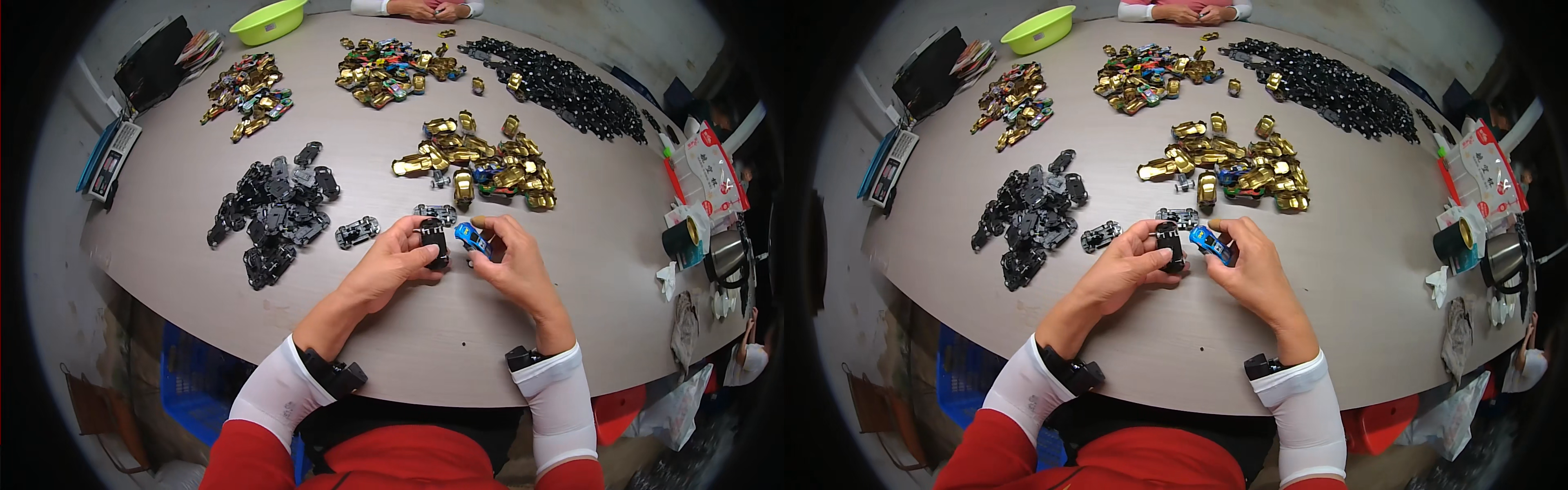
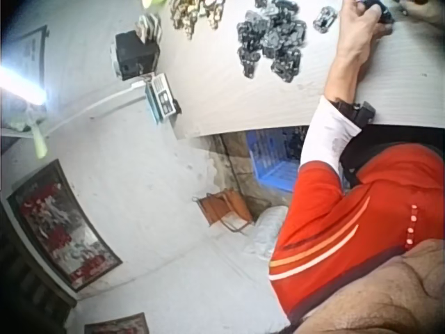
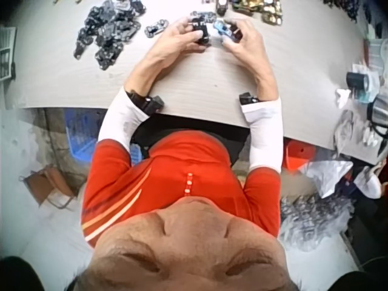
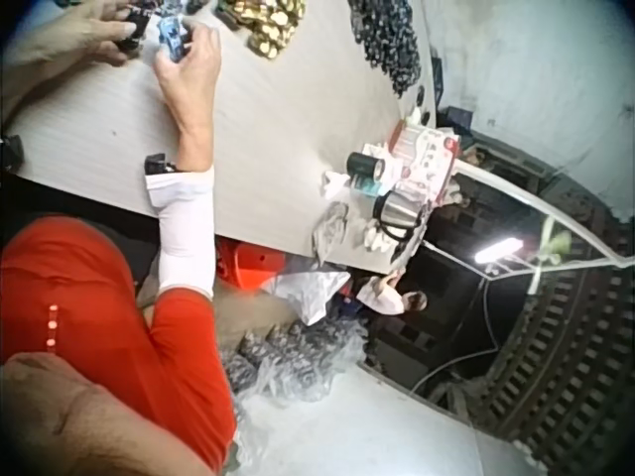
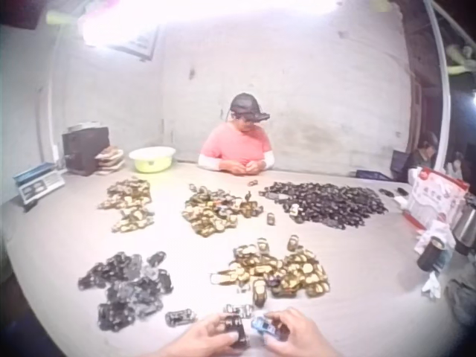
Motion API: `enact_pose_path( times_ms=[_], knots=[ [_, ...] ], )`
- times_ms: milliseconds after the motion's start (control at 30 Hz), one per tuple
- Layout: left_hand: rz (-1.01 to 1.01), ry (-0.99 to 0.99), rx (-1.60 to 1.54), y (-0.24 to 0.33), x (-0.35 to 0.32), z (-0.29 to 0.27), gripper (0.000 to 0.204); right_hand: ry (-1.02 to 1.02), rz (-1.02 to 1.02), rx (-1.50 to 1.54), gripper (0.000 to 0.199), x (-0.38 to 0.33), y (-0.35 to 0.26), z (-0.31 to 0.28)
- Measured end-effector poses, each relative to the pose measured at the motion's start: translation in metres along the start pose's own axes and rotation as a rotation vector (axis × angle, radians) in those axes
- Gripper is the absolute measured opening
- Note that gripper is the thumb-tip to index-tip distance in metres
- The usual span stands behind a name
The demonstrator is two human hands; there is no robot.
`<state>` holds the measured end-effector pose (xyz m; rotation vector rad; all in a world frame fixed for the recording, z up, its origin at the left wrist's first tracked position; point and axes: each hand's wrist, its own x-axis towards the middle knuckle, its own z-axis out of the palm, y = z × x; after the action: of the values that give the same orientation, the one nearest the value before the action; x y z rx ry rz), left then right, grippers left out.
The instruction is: The person assembles small keychain components by hand at a table. They pick up black plastic bases and gold-colored metal shells, fit the shells onto the bases, and place the finished units on the table. The person repeats this process continuously, handling the parts one at a time.
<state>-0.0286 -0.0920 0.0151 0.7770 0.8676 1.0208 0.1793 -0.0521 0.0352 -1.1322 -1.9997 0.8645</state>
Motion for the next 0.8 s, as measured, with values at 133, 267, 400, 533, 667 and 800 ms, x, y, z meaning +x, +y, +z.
enact_pose_path(
  times_ms=[133,267,400,533,667,800],
  knots=[
    [0.023,0.002,0.015,0.001,0.0,-0.002,0.044,0.014,0.0,-0.038,0.035,0.001,0.001,0.003],
    [0.016,0.067,0.02,0.0,0.001,0.0,0.035,0.045,0.014,-0.029,0.033,0.0,0.001,0.003],
    [0.056,0.098,-0.006,0.0,0.003,-0.001,0.025,0.042,0.039,0.108,0.035,0.0,0.002,0.009],
    [0.082,0.173,-0.052,0.001,0.002,-0.006,0.019,0.046,0.166,0.279,0.043,-0.002,-0.008,0.014],
    [0.099,0.234,-0.074,0.007,0.0,-0.003,0.016,0.101,-0.012,0.278,0.048,-0.005,-0.012,0.025],
    [0.119,0.262,-0.081,0.007,0.0,-0.003,0.015,0.15,-0.162,0.261,0.049,-0.009,-0.008,0.036]
  ],
)
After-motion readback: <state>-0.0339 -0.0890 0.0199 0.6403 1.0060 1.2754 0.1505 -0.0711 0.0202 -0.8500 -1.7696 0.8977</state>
